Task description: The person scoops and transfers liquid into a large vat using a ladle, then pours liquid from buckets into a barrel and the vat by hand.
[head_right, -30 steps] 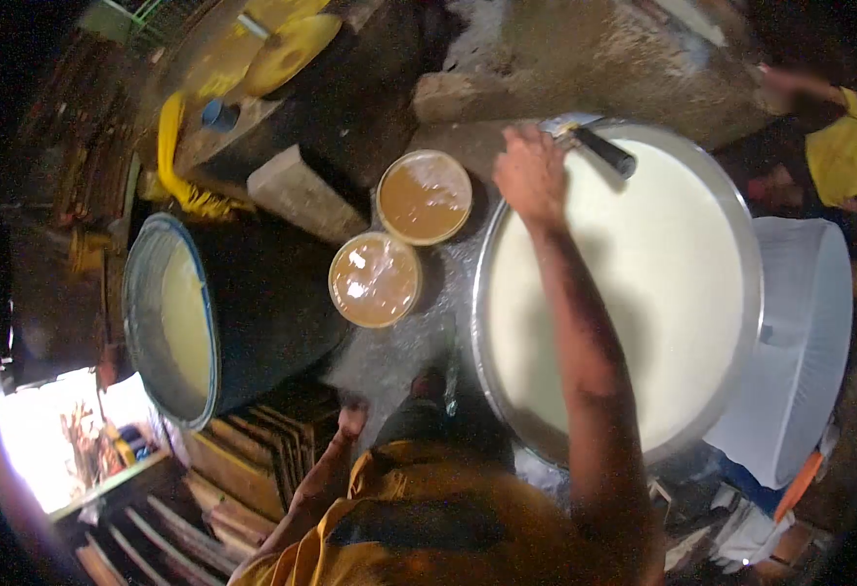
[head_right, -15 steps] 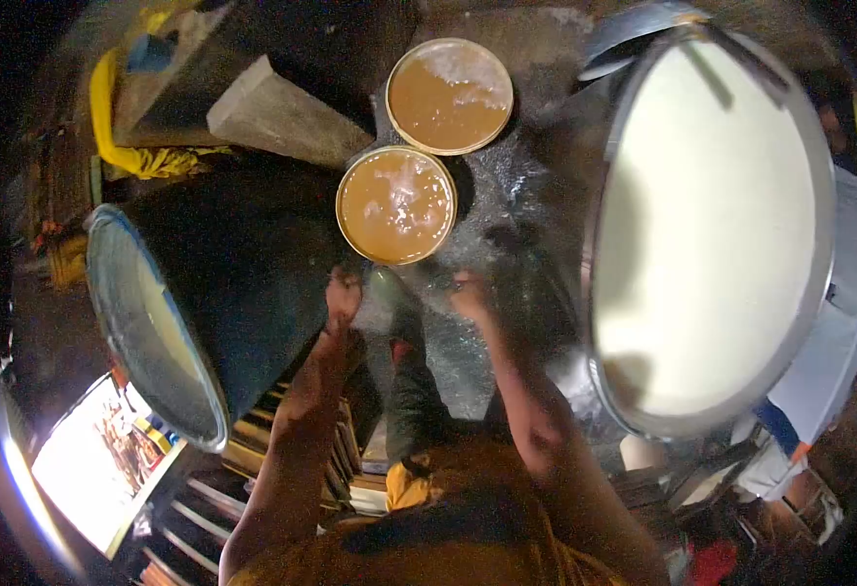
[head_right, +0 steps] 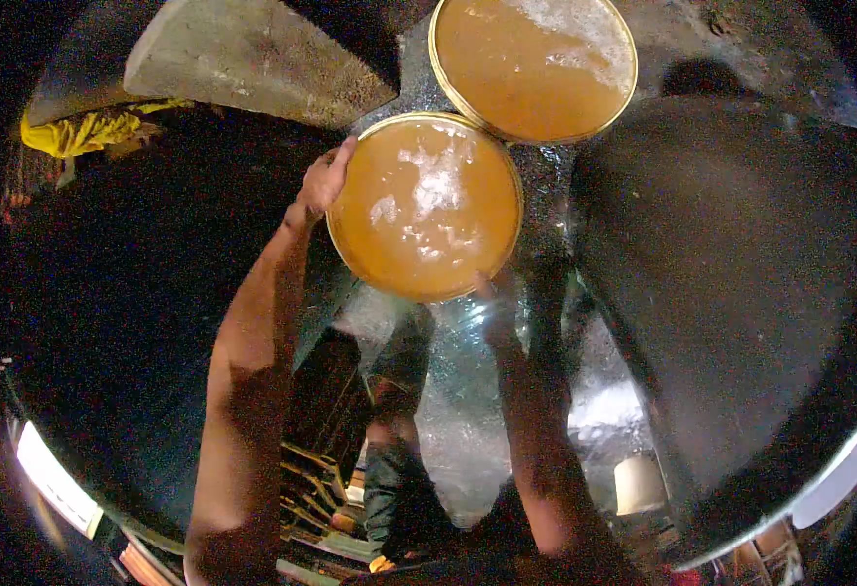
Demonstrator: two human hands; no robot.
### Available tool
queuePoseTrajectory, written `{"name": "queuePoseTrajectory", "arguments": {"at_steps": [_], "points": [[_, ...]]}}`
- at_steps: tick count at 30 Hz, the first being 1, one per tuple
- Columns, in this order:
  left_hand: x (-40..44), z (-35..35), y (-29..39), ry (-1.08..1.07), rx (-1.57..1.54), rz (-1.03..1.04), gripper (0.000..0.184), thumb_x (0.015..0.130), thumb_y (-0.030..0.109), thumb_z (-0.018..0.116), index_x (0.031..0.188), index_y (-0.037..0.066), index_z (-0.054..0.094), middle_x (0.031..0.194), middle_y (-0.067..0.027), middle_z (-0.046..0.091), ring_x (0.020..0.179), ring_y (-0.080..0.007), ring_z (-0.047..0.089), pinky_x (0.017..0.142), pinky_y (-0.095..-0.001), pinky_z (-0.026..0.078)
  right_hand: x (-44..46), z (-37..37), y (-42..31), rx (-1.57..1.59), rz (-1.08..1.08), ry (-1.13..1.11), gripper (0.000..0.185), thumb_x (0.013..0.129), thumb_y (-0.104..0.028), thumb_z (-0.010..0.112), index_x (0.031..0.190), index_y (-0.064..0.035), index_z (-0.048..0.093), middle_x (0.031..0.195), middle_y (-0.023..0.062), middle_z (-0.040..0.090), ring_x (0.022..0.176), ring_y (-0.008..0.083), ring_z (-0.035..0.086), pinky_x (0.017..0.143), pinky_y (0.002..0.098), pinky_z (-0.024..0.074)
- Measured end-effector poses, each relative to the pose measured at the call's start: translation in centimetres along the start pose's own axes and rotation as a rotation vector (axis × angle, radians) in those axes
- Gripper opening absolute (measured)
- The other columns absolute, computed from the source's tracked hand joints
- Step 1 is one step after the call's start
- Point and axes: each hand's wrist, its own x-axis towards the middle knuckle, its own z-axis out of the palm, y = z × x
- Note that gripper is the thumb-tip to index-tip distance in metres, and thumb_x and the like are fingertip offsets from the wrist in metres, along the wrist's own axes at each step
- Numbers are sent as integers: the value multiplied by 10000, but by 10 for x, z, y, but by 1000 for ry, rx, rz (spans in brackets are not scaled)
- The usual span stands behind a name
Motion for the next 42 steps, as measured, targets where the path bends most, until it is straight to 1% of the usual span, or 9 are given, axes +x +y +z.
{"name": "queuePoseTrajectory", "arguments": {"at_steps": [9,13,15,17,20,29,31,34,42], "points": [[10,9,-9,-72,139,60,764,905,646,285,1298,31,509,1275,-242,542,1226,-392,480,1050,-434,344,18,4,14,132,-117,74,520,827,-190,557,1311,-40,437,1223,126,530,1099,269,537,929,383,444],[1,11,-4,-41,141,47,752,908,644,310,1264,17,523,1241,-250,560,1197,-397,503,1030,-440,371,31,-29,45,-811,-832,-8,393,857,-221,582,1220,-99,493,1183,83,525,1076,238,541,865,380,485],[-8,12,0,-55,170,51,755,911,647,304,1229,3,539,1181,-261,590,1158,-406,529,1003,-439,400,22,-30,49,-525,-589,46,427,857,-245,594,1247,-111,480,1187,87,528,1075,248,540,861,395,483],[-19,18,2,-35,159,23,757,914,645,298,1225,-1,539,1163,-262,598,1147,-408,536,993,-447,408,6,-14,-3,230,126,112,495,852,-269,607,1300,-128,450,1206,95,532,1085,267,532,855,409,484],[-38,32,-9,11,106,-45,746,919,637,297,1211,-4,540,1152,-279,594,1129,-424,540,984,-466,412,13,-39,-11,165,262,121,529,852,-282,607,1332,-146,430,1219,93,529,1076,247,542,846,398,495],[-117,113,-88,-10,-139,-183,629,920,596,375,1138,37,564,1049,-281,623,1029,-460,569,896,-521,427,-18,-112,-9,-261,33,-77,511,866,-249,649,1293,-23,481,1188,80,588,1077,213,568,916,381,460],[-136,137,-110,-5,-178,-187,597,921,581,396,1137,53,572,1027,-278,628,1012,-459,573,883,-524,432,-48,-86,-40,-23,85,5,511,874,-264,662,1284,-11,493,1165,86,607,1085,209,564,918,376,461],[-161,167,-132,-45,-237,-290,538,931,538,422,1119,59,579,1000,-271,633,989,-449,583,851,-503,456,-64,-147,13,-268,241,66,483,884,-282,656,1261,-18,510,1167,88,605,1090,202,560,916,373,460],[-255,169,-149,-39,-419,-248,381,930,362,478,1120,49,584,1035,-185,618,997,-340,570,855,-434,458,-121,-91,-86,-247,386,75,310,931,-258,549,1141,-32,581,1064,99,627,922,227,607,768,376,513]]}}
